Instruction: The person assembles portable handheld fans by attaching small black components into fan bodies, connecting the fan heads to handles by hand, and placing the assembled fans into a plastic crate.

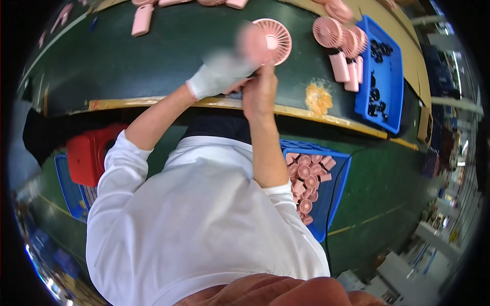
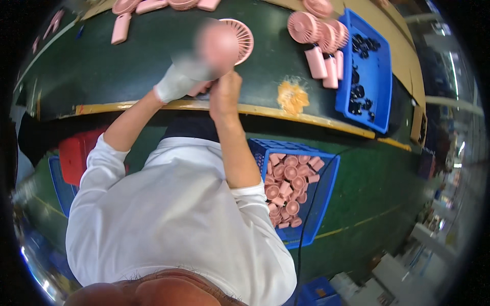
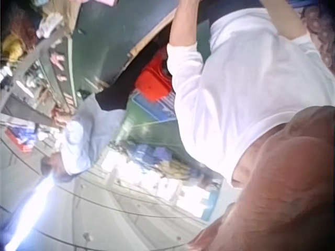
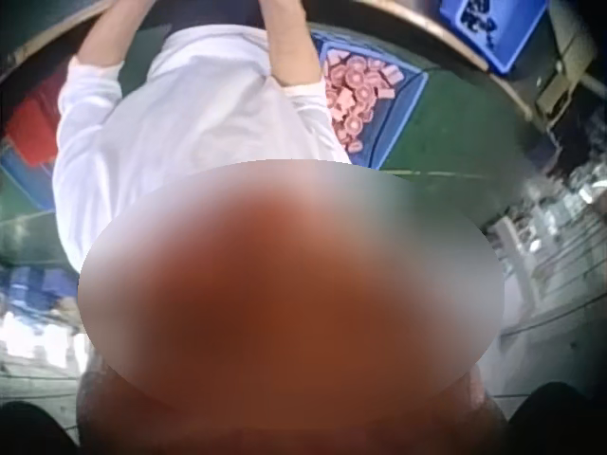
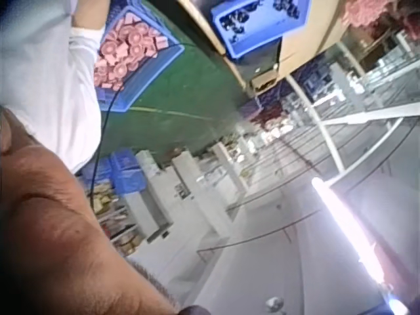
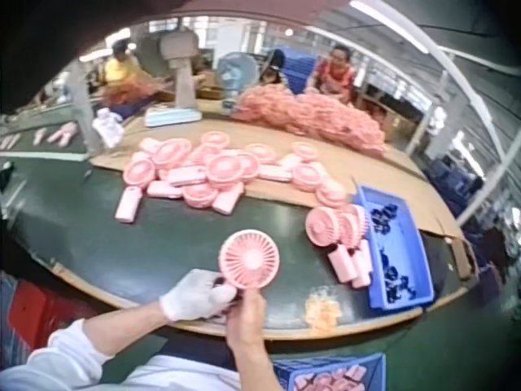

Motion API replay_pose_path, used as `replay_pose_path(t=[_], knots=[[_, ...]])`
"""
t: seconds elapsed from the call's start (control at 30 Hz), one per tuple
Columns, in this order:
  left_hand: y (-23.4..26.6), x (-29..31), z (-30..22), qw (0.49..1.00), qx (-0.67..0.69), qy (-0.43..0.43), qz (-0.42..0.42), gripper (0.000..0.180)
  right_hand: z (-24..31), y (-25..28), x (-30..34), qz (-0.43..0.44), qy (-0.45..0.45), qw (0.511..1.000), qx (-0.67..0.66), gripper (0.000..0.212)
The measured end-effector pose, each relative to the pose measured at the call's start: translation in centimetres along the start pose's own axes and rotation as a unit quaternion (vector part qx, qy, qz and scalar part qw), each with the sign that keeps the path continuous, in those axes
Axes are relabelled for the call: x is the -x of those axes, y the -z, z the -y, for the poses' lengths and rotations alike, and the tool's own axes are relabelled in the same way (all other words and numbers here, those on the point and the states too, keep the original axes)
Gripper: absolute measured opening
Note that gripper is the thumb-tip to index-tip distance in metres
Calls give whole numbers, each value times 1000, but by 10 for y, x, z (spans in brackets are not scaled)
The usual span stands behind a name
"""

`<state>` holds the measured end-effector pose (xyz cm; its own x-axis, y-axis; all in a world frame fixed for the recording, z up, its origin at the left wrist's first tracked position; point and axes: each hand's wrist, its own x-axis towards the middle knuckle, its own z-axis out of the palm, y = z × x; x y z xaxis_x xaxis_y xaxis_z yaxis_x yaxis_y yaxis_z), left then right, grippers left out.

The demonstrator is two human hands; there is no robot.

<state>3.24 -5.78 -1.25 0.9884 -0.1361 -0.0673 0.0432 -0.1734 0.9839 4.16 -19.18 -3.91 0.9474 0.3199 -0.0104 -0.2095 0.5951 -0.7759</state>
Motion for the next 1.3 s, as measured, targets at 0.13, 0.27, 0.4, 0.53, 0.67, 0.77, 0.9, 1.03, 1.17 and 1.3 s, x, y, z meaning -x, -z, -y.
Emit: replay_pose_path(t=[0.13,0.27,0.4,0.53,0.67,0.77,0.9,1.03,1.17,1.3], knots=[[-11,-16,14,982,185,11,30,49,14,11,-12,-23,-77,996,27,49],[-15,-25,22,984,174,35,14,53,21,6,-23,-76,-52,994,53,30],[-9,-24,17,982,186,5,44,50,25,3,-28,-71,47,966,243,30],[-18,-27,30,982,-64,-154,-92,45,67,7,-36,-3,170,869,465,37],[-20,-23,19,982,184,-45,16,41,131,45,-58,-29,222,757,614,35],[-23,-25,12,989,139,-42,25,40,158,87,-77,-29,307,531,789,35],[-23,-24,12,993,110,-40,34,38,156,126,-79,-49,292,468,832,37],[-27,-23,10,994,108,-29,14,34,153,129,-75,-87,260,455,847,45],[-33,-34,12,995,91,-30,15,35,158,138,-72,-55,273,429,859,43],[-24,-27,27,986,138,-94,25,42,144,123,-73,-59,174,495,849,57]])
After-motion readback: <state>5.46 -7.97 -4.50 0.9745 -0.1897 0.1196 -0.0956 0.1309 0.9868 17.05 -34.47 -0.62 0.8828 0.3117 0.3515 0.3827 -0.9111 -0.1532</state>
